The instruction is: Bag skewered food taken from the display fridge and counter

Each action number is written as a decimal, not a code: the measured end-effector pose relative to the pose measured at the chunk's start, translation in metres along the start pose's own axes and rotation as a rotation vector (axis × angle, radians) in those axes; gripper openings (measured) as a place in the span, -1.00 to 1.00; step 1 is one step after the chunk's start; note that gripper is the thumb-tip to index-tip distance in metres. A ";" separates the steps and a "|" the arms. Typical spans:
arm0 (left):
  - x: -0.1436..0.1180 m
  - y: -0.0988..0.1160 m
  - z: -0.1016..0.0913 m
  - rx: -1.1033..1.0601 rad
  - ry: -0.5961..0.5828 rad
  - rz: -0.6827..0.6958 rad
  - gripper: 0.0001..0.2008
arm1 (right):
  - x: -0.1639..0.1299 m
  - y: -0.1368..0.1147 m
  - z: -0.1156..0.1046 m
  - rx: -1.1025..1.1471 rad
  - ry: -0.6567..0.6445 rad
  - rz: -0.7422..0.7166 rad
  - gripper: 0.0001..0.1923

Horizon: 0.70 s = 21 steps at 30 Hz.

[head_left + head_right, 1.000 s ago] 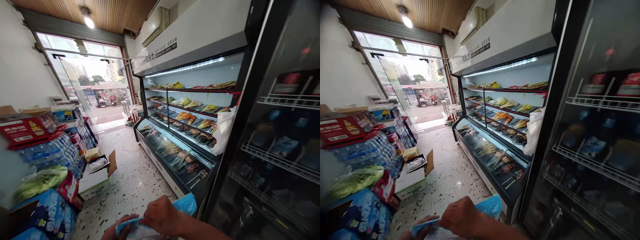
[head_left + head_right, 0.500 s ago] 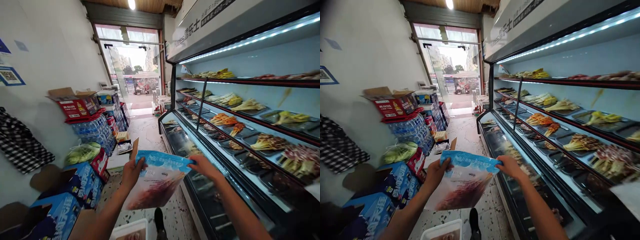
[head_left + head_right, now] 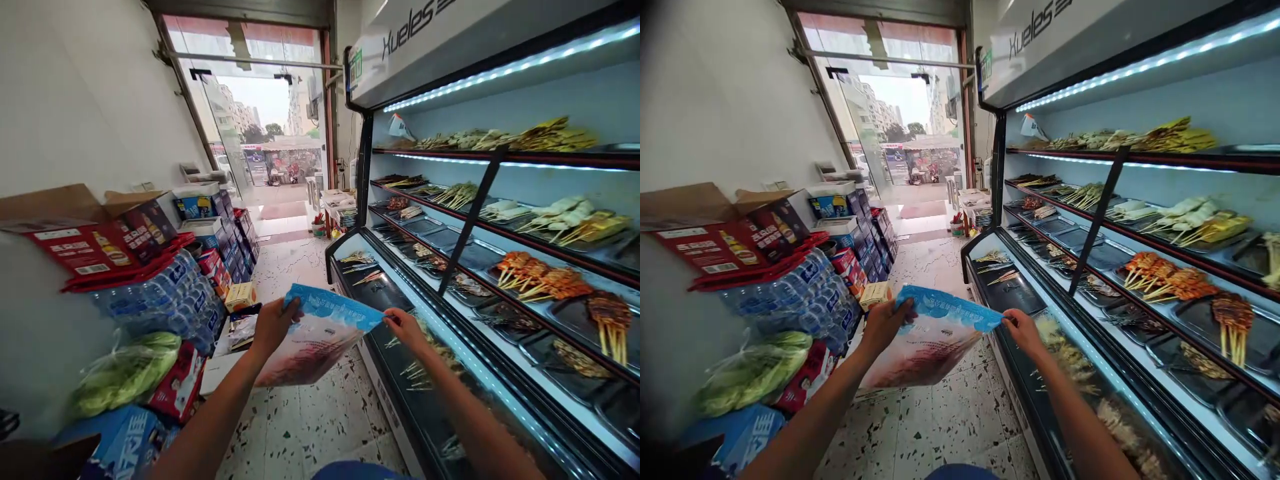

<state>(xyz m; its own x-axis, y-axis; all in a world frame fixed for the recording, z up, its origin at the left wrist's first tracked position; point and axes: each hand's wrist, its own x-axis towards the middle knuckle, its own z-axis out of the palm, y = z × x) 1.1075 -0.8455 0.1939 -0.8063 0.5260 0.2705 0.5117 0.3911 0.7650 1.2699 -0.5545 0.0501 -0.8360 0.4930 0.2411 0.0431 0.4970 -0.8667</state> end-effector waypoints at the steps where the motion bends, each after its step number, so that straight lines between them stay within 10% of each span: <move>1: 0.029 -0.005 0.002 0.005 0.007 0.000 -0.53 | 0.017 0.011 0.001 0.002 0.043 0.048 -0.71; 9: 0.271 -0.032 0.023 -0.252 0.137 -0.106 -0.60 | 0.162 0.057 0.043 -0.107 0.044 0.166 -0.56; 16: 0.458 -0.007 0.067 0.891 0.251 0.189 -0.53 | 0.382 -0.059 0.169 -0.064 0.060 -0.275 0.15; 21: 0.589 -0.058 0.072 0.701 0.145 0.057 -0.55 | 0.569 -0.073 0.198 -0.158 0.132 -0.269 -0.69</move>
<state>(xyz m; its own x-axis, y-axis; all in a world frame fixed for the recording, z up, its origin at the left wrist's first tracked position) 0.6248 -0.5037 0.2667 -0.7792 0.4733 0.4109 0.5848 0.7849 0.2049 0.6832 -0.4516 0.1646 -0.7513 0.4126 0.5151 -0.0759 0.7213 -0.6884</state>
